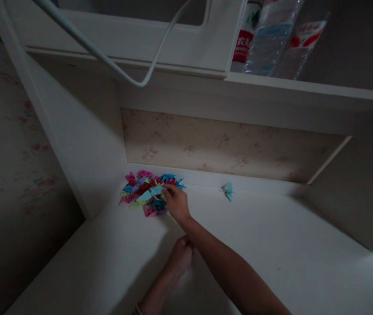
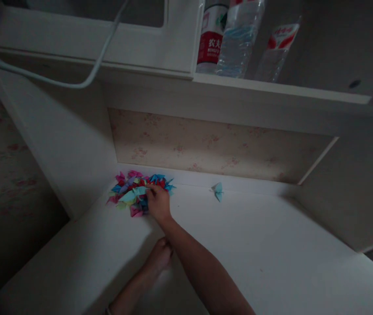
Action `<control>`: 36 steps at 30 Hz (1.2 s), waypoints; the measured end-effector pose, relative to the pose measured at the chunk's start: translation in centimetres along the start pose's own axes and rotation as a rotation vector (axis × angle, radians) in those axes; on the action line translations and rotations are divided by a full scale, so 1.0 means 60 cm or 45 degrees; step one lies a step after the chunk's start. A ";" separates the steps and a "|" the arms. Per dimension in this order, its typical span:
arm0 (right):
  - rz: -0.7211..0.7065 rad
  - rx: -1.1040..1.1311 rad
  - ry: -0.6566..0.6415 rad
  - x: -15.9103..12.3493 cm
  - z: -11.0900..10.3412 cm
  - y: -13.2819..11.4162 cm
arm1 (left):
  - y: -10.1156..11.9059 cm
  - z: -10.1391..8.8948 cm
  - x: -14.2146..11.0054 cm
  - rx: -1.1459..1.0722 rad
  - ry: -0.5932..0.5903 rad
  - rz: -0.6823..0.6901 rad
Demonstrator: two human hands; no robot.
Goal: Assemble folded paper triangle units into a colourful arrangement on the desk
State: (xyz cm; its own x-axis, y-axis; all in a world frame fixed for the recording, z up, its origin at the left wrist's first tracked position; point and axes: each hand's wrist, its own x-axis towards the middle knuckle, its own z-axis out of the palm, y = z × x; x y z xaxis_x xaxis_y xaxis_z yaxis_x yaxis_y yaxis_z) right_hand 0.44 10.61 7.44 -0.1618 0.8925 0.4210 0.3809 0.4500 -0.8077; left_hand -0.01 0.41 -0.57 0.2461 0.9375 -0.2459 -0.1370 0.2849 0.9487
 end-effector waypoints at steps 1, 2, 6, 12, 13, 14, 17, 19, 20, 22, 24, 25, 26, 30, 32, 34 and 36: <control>0.057 0.073 0.034 -0.016 -0.015 0.006 | -0.001 0.001 0.000 0.004 0.047 0.019; 0.112 0.139 0.063 -0.036 -0.032 0.013 | -0.002 0.002 0.001 0.009 0.101 0.042; 0.356 0.462 0.201 -0.126 -0.104 0.054 | -0.006 0.004 0.002 0.012 0.199 0.079; 0.744 1.106 0.291 -0.222 -0.192 0.107 | 0.001 0.010 -0.014 -0.005 0.055 0.066; 0.770 1.132 0.279 -0.232 -0.199 0.112 | 0.002 0.011 -0.016 -0.007 0.032 0.050; 0.788 1.156 0.270 -0.240 -0.203 0.115 | 0.004 0.013 -0.018 0.003 0.013 0.037; 0.803 1.192 0.260 -0.254 -0.208 0.118 | 0.006 0.016 -0.021 0.101 -0.051 0.052; 0.805 1.198 0.246 -0.258 -0.207 0.120 | 0.005 0.018 -0.022 0.171 -0.087 0.068; 0.798 1.209 0.239 -0.259 -0.206 0.122 | 0.005 0.018 -0.023 0.207 -0.091 0.074; 0.766 1.233 0.230 -0.259 -0.203 0.128 | 0.005 0.018 -0.024 0.289 -0.081 0.091; 0.733 1.238 0.235 -0.259 -0.199 0.136 | 0.006 0.018 -0.024 0.353 -0.080 0.111; 0.722 1.239 0.242 -0.259 -0.197 0.140 | 0.006 0.017 -0.025 0.373 -0.086 0.118; 0.716 1.238 0.246 -0.259 -0.196 0.144 | 0.006 0.016 -0.025 0.385 -0.093 0.122; 0.688 1.283 0.256 -0.258 -0.196 0.145 | 0.008 0.014 -0.026 0.383 -0.079 0.131; 0.663 1.275 0.258 -0.257 -0.200 0.140 | 0.009 0.013 -0.026 0.344 -0.042 0.148; 0.624 1.215 0.272 -0.258 -0.205 0.133 | 0.010 0.013 -0.026 0.301 -0.007 0.167; 0.575 1.146 0.244 -0.261 -0.208 0.128 | 0.011 0.014 -0.027 0.271 0.027 0.174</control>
State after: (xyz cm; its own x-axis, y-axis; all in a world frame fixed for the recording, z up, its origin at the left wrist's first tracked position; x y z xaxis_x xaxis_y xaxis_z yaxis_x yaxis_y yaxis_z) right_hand 17.28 -0.31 -0.18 0.0059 1.0000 -0.0043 -0.4669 -0.0010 -0.8843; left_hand 0.29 -1.06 0.61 0.2186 0.9691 -0.1142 0.0379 0.1085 0.9934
